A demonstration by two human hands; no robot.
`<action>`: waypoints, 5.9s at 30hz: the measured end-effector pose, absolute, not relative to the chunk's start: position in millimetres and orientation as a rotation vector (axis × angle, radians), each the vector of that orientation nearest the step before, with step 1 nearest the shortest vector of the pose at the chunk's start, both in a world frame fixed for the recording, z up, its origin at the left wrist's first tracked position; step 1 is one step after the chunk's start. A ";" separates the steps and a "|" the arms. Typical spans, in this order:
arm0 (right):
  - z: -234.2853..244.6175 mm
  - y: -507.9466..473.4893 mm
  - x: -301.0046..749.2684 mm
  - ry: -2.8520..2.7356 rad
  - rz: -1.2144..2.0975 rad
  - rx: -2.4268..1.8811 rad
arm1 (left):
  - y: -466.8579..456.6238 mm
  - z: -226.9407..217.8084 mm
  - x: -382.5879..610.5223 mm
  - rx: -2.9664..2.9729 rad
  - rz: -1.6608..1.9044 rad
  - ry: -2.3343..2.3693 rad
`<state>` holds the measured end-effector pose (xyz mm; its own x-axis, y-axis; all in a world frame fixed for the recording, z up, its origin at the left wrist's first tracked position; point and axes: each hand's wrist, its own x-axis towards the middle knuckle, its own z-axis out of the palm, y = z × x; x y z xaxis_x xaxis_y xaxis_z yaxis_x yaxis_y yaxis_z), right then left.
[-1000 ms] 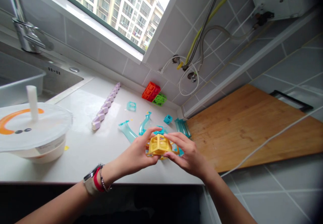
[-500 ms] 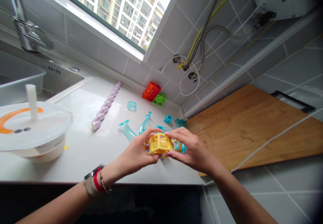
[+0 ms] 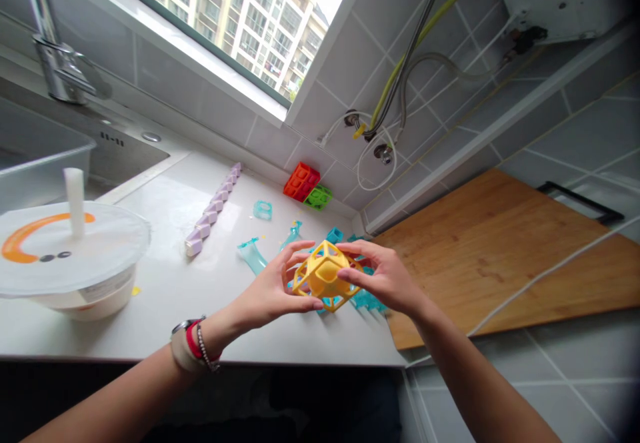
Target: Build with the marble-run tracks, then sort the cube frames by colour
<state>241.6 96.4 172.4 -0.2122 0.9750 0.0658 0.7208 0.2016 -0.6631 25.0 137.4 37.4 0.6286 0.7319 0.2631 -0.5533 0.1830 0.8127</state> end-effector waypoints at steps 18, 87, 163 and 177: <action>160.4 108.4 243.9 -1.545 1.239 -1.456 | 143.0 37.2 16.7 1.163 0.901 0.152; 80.5 428.0 415.3 -2.250 0.119 -2.339 | 126.0 13.9 41.3 1.499 0.869 0.576; 84.3 280.0 410.7 -2.030 0.433 -2.017 | 122.8 -2.7 45.8 2.277 0.936 0.468; 119.9 225.3 370.3 -1.998 0.616 -1.802 | 125.4 3.5 41.8 2.025 1.096 0.543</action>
<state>370.3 225.3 119.9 -0.1061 0.9943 -0.0114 0.8282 0.0821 -0.5544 41.8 125.4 3.5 0.5417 0.6612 0.5190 0.0123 -0.6237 0.7816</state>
